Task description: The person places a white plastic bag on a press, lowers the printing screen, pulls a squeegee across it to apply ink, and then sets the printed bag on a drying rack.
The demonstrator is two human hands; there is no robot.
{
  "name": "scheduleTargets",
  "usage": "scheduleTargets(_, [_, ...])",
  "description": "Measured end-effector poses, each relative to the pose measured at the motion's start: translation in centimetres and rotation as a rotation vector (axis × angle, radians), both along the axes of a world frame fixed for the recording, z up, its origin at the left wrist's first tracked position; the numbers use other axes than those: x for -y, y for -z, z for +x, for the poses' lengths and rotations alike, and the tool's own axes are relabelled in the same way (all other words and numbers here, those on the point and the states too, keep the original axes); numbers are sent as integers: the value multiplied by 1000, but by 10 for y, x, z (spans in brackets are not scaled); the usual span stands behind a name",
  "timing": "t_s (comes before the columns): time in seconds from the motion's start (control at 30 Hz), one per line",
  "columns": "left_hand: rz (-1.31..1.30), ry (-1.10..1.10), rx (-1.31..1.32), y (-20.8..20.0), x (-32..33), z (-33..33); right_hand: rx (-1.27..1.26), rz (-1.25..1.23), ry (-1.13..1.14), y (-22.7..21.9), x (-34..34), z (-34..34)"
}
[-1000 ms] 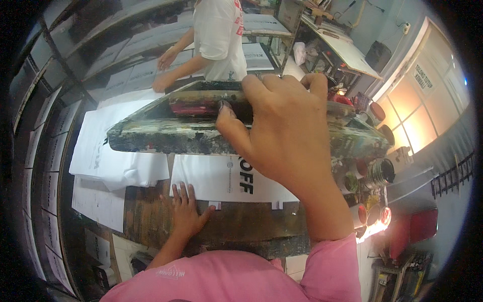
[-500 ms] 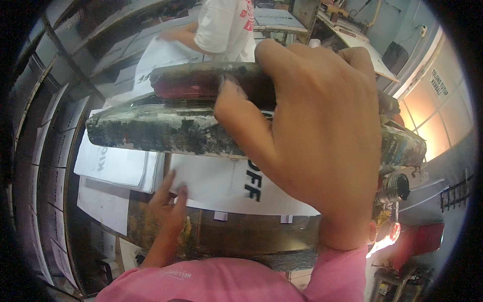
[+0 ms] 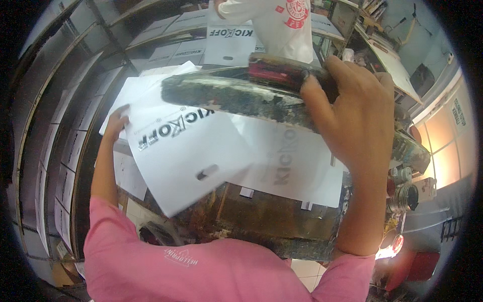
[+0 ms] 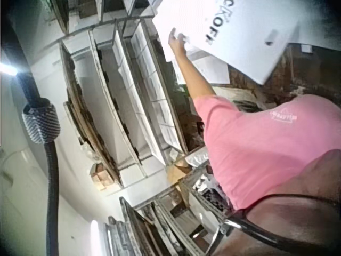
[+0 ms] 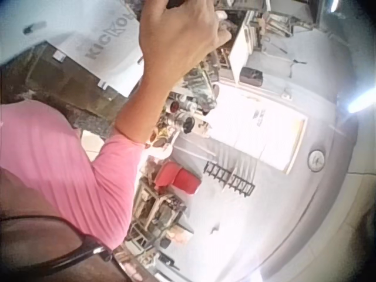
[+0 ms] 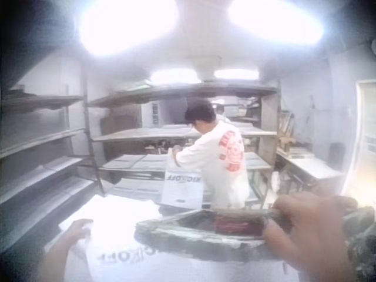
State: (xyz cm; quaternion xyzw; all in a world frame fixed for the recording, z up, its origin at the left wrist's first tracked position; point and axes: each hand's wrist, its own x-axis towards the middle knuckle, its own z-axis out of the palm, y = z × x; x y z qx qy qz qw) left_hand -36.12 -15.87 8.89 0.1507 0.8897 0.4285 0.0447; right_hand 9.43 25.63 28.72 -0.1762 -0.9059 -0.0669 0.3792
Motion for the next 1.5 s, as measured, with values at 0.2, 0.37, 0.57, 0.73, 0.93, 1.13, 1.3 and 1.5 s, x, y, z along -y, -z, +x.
scheduleTargets(0.2, [-227,-3,-878,0,-43,-23,-35,-39,1,1,10,0])
scheduleTargets(0.37, [912,914,540,-20,-121,310,164,-81,56,52,33,32])
scheduleTargets(0.57, [1104,356,1173,62,-89,400,641,-388,-196,165,66,87])
scheduleTargets(0.73, [879,223,1264,125,-86,391,577,-575,-245,250,82,96])
scheduleTargets(0.93, [926,275,1202,161,-63,402,541,-435,-226,280,28,38])
scheduleTargets(1.13, [878,236,1166,144,-72,400,418,-226,-170,313,-119,-87])
scheduleTargets(1.3, [1111,350,1182,187,-46,397,588,-262,-238,284,-218,-166])
scheduleTargets(1.5, [1205,430,1166,172,-54,394,508,-175,-166,293,-216,-166])
